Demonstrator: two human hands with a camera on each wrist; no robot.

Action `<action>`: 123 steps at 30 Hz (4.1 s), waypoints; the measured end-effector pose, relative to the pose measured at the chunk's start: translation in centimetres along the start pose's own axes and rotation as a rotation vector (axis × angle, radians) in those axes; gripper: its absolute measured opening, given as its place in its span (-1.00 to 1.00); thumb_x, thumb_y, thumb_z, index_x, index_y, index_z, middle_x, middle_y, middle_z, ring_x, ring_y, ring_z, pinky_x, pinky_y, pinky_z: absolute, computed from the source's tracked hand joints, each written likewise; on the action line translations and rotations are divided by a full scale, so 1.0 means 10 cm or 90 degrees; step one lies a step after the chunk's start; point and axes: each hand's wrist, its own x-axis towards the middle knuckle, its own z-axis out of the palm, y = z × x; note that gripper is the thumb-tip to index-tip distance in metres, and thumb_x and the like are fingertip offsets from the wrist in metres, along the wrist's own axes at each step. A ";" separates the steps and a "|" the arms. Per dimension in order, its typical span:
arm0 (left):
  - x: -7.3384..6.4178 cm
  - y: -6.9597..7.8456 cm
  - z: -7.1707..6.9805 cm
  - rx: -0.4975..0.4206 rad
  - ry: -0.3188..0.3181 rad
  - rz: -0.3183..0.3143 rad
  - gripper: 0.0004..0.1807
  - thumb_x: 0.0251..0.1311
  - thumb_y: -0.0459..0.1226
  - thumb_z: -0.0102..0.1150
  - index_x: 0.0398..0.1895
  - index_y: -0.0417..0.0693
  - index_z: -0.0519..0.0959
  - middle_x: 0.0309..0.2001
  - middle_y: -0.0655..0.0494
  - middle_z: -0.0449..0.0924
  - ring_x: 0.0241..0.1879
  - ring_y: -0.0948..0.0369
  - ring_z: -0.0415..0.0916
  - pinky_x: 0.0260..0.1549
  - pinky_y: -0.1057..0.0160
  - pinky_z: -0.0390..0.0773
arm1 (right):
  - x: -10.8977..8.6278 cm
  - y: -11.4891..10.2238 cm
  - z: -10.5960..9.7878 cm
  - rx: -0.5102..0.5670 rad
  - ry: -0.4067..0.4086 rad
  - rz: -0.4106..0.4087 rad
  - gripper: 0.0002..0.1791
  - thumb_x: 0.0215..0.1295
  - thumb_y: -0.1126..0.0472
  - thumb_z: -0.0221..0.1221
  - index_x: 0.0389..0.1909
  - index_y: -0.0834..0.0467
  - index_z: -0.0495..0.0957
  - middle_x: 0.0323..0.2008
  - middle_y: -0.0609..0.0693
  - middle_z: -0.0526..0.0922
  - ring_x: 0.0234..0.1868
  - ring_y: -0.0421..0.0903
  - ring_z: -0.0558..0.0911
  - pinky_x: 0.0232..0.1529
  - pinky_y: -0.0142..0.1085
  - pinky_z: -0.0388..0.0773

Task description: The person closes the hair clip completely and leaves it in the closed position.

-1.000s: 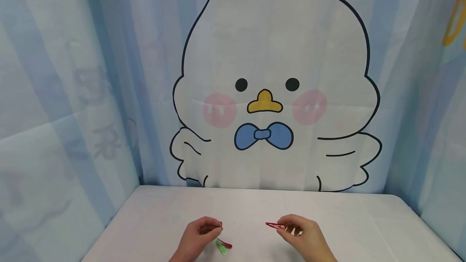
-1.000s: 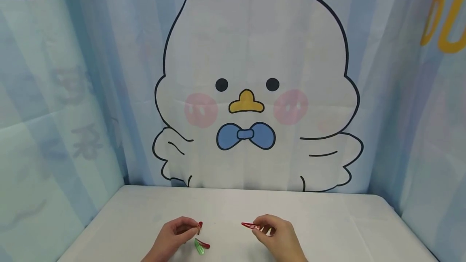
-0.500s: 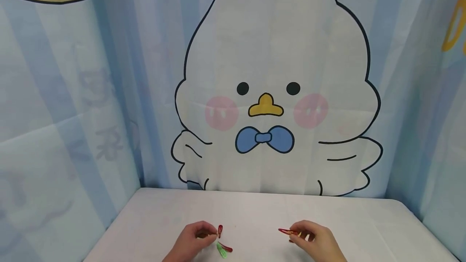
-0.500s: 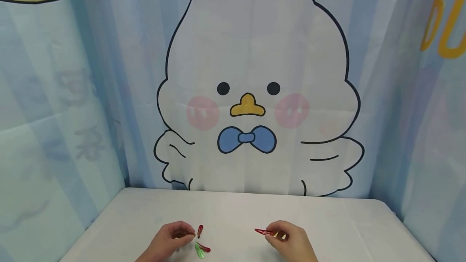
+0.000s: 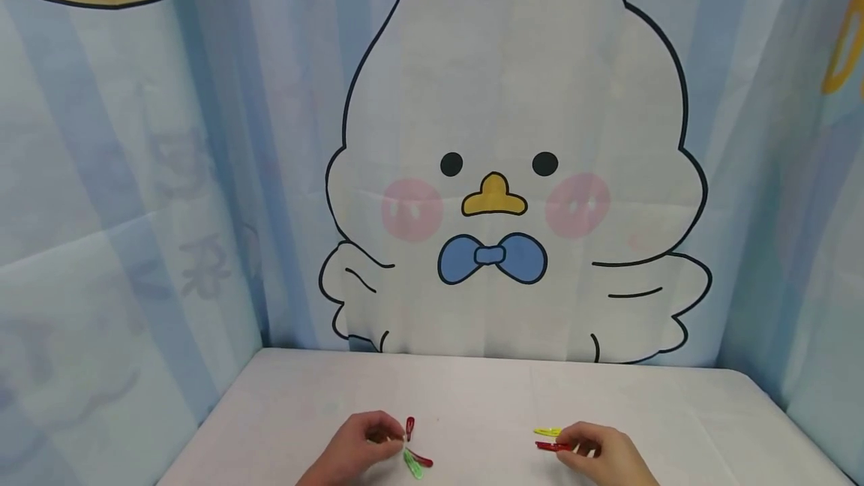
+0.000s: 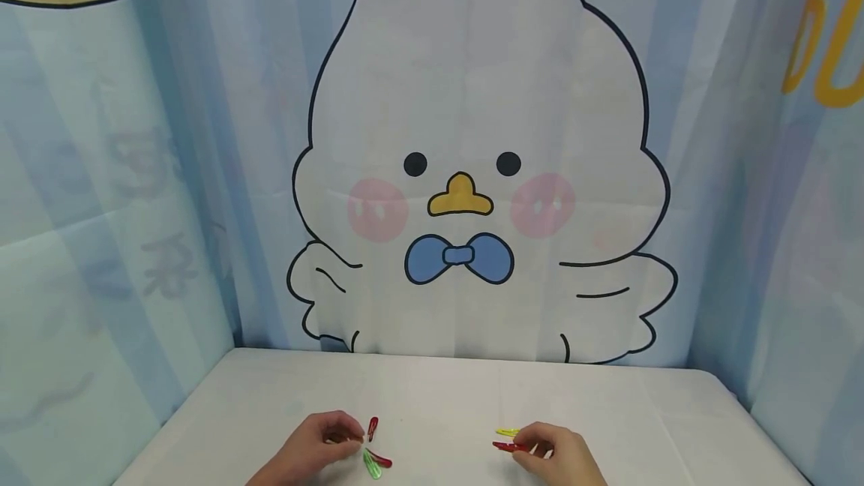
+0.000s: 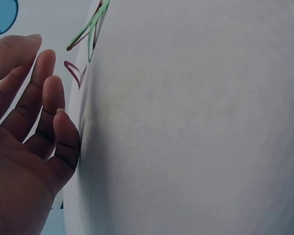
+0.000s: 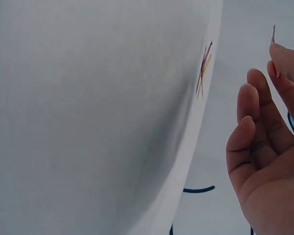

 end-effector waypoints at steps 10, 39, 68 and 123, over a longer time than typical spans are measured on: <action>0.07 -0.02 0.02 0.061 -0.016 -0.005 -0.90 0.16 -0.42 0.33 -0.25 -0.15 0.68 -0.36 0.14 0.61 -0.34 0.17 0.49 -0.26 0.18 0.53 | 0.03 0.11 -0.04 0.003 -0.022 0.072 -0.85 0.11 0.30 0.46 -0.31 0.16 0.70 -0.43 -0.06 0.52 -0.37 -0.09 0.45 -0.29 -0.26 0.50; 0.09 0.04 0.08 0.085 0.009 -0.066 -0.89 0.15 -0.44 0.31 -0.26 -0.14 0.66 -0.39 0.14 0.59 -0.36 0.21 0.50 -0.30 0.19 0.53 | 0.09 0.25 0.00 -0.017 -0.092 0.101 -0.87 0.15 0.34 0.41 -0.31 0.14 0.68 -0.44 -0.01 0.46 -0.37 -0.07 0.44 -0.29 -0.23 0.47; 0.01 0.23 0.08 0.017 0.137 -0.013 -0.83 0.22 -0.36 0.36 -0.16 -0.25 0.66 -0.27 0.13 0.67 -0.30 0.18 0.54 -0.27 0.15 0.56 | 0.07 0.11 -0.15 0.003 -0.050 0.053 -0.87 0.23 0.21 0.38 -0.25 0.13 0.67 -0.40 -0.06 0.53 -0.35 -0.08 0.46 -0.33 -0.28 0.46; -0.08 0.59 0.83 -0.135 0.211 0.093 -0.84 0.16 -0.35 0.43 -0.21 -0.19 0.69 -0.32 0.12 0.65 -0.33 0.16 0.49 -0.36 0.29 0.50 | -0.07 -0.80 0.39 0.356 -0.198 -0.144 -0.70 0.48 0.12 0.18 -0.11 0.32 0.63 -0.37 0.04 0.70 -0.39 -0.12 0.59 -0.33 -0.31 0.47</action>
